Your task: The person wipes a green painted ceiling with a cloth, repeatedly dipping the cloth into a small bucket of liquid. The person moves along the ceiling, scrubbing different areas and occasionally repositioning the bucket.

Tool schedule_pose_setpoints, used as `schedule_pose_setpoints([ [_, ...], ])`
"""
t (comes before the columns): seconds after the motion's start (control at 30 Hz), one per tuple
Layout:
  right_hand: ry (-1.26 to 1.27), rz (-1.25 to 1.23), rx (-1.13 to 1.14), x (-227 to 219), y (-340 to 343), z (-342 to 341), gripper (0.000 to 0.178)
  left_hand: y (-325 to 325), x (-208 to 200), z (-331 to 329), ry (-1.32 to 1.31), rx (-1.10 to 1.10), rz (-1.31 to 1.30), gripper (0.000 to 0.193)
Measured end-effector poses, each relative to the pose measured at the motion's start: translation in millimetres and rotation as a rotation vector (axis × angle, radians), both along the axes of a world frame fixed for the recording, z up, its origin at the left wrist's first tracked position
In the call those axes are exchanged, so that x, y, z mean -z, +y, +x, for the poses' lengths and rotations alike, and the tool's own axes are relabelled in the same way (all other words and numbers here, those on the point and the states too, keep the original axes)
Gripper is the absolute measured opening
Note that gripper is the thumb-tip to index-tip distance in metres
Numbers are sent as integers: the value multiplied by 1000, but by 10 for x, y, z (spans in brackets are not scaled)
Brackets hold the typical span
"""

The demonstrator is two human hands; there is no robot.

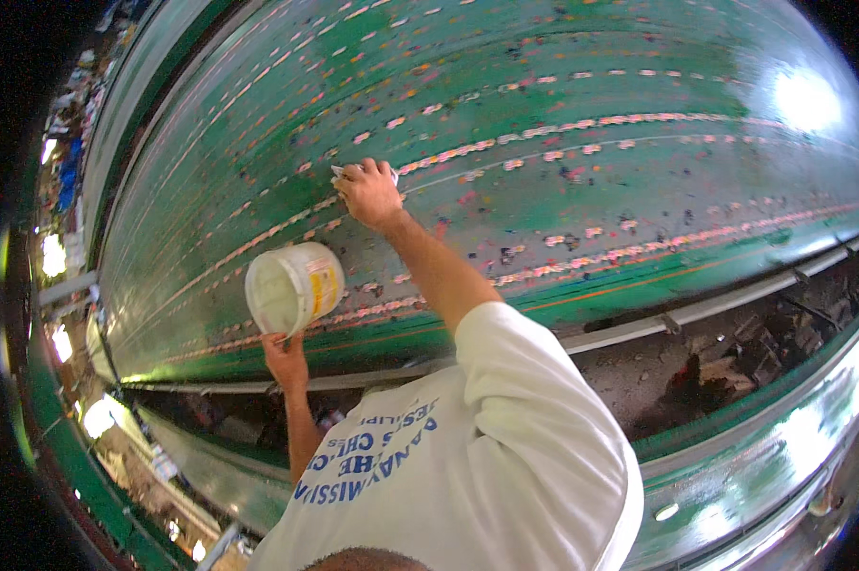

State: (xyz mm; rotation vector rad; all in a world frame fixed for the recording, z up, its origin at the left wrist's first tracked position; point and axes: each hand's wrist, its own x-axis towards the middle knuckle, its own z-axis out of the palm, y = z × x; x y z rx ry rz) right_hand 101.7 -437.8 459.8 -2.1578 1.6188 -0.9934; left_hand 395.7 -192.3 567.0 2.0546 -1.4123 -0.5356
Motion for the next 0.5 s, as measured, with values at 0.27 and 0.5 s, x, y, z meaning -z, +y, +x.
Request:
schedule_pose_setpoints([
  [0.27,30,-93,610,-104,614,-833,22,-43,118,275,96,96,-93,37],
  [0.5,89,-33,674,-149,1279,-1089,29,-424,21,822,92,129,-224,34],
])
